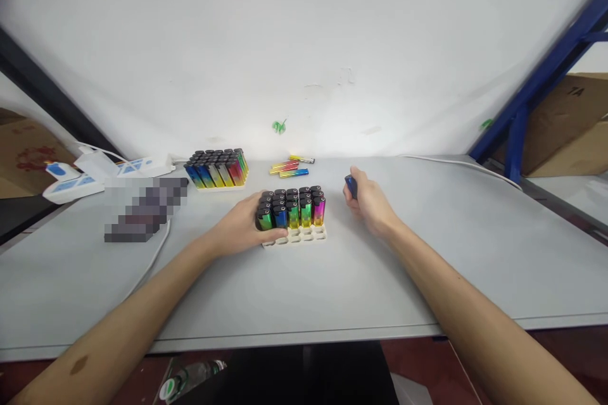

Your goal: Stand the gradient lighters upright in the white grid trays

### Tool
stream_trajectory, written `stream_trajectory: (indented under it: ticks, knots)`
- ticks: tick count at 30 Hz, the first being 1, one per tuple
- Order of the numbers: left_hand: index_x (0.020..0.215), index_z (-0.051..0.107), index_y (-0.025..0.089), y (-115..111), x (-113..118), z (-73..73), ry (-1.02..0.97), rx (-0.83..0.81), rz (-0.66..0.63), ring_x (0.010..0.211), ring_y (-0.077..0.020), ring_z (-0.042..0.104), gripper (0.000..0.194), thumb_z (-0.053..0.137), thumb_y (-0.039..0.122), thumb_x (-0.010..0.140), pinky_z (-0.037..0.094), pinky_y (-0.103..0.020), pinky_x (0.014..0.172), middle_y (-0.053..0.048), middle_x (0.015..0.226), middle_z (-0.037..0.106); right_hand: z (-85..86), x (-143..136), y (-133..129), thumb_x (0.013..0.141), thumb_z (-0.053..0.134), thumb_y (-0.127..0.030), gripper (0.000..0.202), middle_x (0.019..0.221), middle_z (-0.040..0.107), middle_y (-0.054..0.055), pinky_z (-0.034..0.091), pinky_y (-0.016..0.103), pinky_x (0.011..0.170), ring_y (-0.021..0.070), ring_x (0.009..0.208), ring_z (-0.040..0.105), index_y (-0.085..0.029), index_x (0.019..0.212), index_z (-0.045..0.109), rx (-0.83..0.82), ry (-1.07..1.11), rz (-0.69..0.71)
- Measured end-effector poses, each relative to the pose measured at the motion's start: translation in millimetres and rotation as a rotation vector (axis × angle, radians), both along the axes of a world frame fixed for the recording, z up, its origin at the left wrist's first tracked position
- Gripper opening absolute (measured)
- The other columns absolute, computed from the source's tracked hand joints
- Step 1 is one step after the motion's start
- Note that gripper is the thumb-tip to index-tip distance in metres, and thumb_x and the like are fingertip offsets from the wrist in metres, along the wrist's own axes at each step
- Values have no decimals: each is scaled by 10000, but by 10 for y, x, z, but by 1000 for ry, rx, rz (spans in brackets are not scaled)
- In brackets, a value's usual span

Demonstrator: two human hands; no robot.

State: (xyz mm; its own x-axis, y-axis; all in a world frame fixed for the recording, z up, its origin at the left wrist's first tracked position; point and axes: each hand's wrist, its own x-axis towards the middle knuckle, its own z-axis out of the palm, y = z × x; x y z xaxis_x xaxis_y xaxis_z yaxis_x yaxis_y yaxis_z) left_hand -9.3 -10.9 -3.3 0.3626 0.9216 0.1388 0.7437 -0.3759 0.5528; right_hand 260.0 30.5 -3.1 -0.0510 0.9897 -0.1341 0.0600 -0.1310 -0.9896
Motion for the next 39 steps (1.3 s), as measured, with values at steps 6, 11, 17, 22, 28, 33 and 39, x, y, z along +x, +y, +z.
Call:
stream_trajectory:
  ticks: [6, 11, 17, 22, 28, 33, 39]
  knots:
    - [1197, 551, 208, -2, -4, -10, -3, 3, 4, 1099, -316, 595, 633, 706, 612, 736, 481, -455, 918, -98, 1172, 637, 6, 28, 6, 908, 376, -445, 449, 436, 233, -58, 124, 261, 411, 87, 401, 143, -226, 515, 383, 16, 35, 15]
    - [1193, 552, 202, -12, 6, 16, -3, 2, 0, 1098, -320, 599, 614, 708, 587, 742, 484, -455, 912, -105, 1166, 640, -5, 38, 3, 910, 373, -442, 444, 449, 231, -58, 132, 261, 413, 87, 405, 151, -224, 524, 385, 24, 18, 8]
    - [1201, 555, 208, -7, 3, 17, 7, 3, -2, 1109, -325, 595, 624, 706, 600, 740, 481, -458, 922, -105, 1164, 637, -17, 24, -8, 913, 391, -623, 535, 450, 239, -61, 139, 262, 418, 87, 405, 158, -227, 552, 395, 34, 10, 5]
    - [1209, 554, 216, -2, 1, -2, 1, 14, -8, 1098, -317, 601, 619, 708, 593, 743, 487, -450, 908, -101, 1162, 642, -19, 7, -18, 915, 402, -551, 496, 446, 241, -58, 134, 264, 418, 86, 401, 159, -226, 541, 402, 18, -7, 21]
    - [1223, 554, 213, -10, 6, 7, 5, 4, 7, 1115, -327, 595, 646, 707, 608, 736, 482, -460, 924, -104, 1174, 637, -4, 29, -9, 892, 397, -454, 430, 430, 251, -53, 137, 260, 406, 89, 399, 148, -233, 524, 376, 25, 16, 37]
    - [1213, 554, 214, -7, 2, 5, 7, 14, 2, 1103, -322, 596, 628, 709, 596, 739, 485, -454, 912, -101, 1163, 640, -2, 41, -5, 900, 398, -478, 456, 441, 239, -51, 137, 264, 410, 92, 402, 159, -232, 517, 385, 32, 13, 3]
    - [1211, 551, 221, 0, -2, -4, 17, 17, -1, 1106, -322, 599, 625, 699, 608, 743, 484, -450, 911, -99, 1166, 640, -9, 45, -7, 940, 369, -602, 509, 570, 445, -7, 310, 275, 450, 122, 475, 371, -215, 696, 592, 191, 17, -65]
